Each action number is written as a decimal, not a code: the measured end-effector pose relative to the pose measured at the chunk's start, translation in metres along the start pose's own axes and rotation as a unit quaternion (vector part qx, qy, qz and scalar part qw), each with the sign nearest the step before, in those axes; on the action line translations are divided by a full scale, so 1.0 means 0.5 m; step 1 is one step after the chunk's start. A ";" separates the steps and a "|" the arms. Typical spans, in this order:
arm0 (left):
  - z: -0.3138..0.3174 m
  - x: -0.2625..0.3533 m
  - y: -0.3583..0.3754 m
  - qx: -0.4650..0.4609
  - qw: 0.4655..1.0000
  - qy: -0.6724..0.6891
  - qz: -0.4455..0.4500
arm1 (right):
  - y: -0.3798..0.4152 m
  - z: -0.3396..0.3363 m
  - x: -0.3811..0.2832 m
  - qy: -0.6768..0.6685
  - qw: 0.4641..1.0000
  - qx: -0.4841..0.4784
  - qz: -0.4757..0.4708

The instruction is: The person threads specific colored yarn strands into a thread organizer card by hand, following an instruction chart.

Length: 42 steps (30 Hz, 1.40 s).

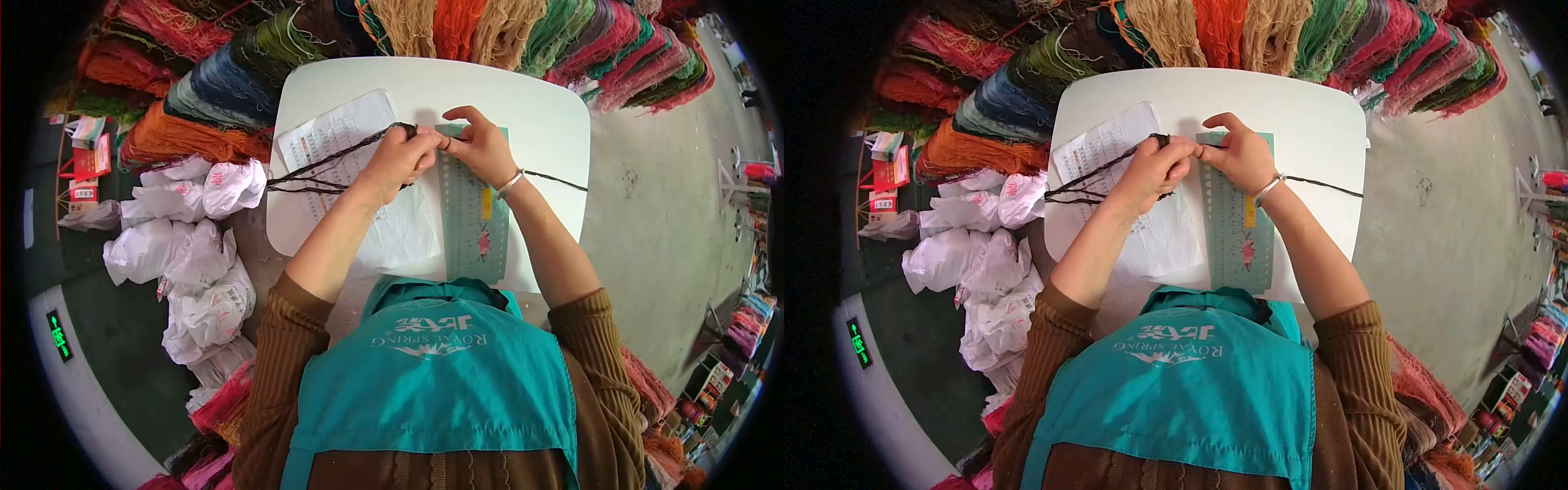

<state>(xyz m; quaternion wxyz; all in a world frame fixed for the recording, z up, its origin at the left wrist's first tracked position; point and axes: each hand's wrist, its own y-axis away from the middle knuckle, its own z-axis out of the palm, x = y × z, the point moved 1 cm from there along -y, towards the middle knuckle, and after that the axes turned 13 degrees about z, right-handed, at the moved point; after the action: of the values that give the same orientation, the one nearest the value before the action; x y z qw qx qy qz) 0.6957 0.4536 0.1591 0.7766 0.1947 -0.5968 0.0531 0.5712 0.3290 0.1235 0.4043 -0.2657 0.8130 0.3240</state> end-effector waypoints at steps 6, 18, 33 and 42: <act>0.007 -0.005 -0.008 0.007 0.996 -0.088 0.023 | -0.013 0.012 0.010 -0.162 0.986 -0.031 0.022; -0.013 -0.022 -0.050 0.009 0.998 0.043 -0.046 | -0.001 -0.005 -0.005 -0.073 0.995 -0.052 0.035; -0.798 0.224 0.336 0.383 0.886 0.177 0.191 | -0.024 -0.020 0.023 0.084 0.991 0.097 0.039; -0.739 0.137 0.399 0.426 0.899 0.033 0.098 | 0.001 -0.043 0.026 0.073 0.990 0.110 0.057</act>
<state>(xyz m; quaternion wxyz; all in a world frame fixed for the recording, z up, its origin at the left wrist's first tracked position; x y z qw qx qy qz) 0.9868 0.7619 0.1933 0.6296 0.4453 -0.5072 0.3848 0.5534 0.3110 0.1227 0.3513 -0.1962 0.8849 0.2345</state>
